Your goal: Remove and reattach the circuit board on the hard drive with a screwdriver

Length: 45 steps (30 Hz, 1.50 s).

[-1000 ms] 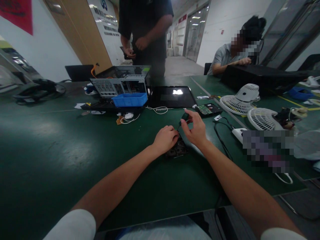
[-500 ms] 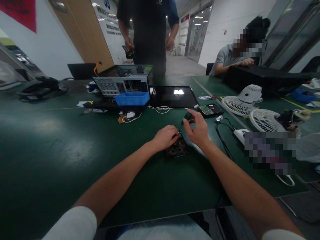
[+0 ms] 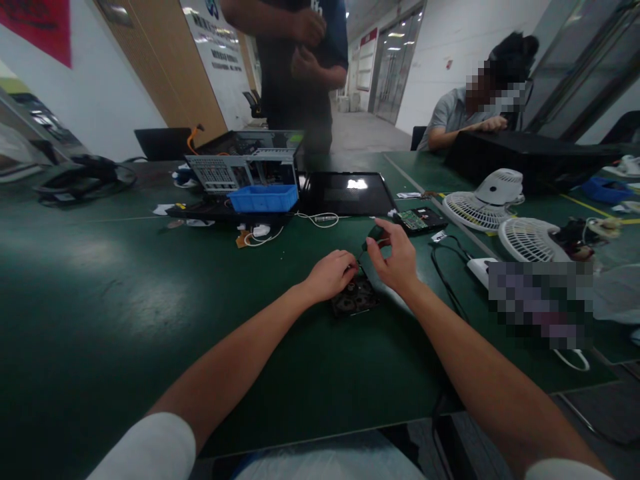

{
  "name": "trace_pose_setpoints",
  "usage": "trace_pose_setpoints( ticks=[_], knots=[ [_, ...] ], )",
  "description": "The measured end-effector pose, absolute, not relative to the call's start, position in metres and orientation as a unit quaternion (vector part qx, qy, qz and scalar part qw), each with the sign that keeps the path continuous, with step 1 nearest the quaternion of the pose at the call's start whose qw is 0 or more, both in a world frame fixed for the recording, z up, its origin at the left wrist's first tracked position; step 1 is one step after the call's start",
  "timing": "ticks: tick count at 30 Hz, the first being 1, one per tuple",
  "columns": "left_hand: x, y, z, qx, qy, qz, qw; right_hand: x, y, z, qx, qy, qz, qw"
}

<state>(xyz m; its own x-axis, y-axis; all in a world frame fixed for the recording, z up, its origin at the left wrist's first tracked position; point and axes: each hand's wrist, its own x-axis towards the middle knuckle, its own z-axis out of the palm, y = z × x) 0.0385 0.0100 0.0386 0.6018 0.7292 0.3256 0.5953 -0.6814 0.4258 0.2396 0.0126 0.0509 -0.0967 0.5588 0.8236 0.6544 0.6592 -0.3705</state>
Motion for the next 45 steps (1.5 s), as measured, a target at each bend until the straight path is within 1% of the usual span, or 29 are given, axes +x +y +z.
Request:
trace_pose_setpoints(
  ticks=[9,18,31,35,45],
  knots=[
    [0.0371,0.0107,0.0403,0.871,0.39,0.247,0.168,0.2395,0.0127,0.0513,-0.406,-0.741,-0.042,0.534],
    [0.0407,0.0077,0.0426,0.874,0.369,0.266,0.171,0.2392,0.0128,0.0512,-0.402,-0.742,-0.05,0.534],
    [0.0366,0.0107,0.0428,0.864,0.356,0.284,0.215,0.2404,0.0129,0.0511,-0.41,-0.74,-0.04,0.532],
    [0.0349,0.0139,0.0405,0.868,0.35,0.289,0.204,0.2406,0.0128,0.0513,-0.407,-0.742,-0.046,0.53],
    [0.0353,0.012,0.0439,0.895,0.327,0.249,0.174,0.2403,0.0136,0.0508,-0.405,-0.741,-0.051,0.532]
  ],
)
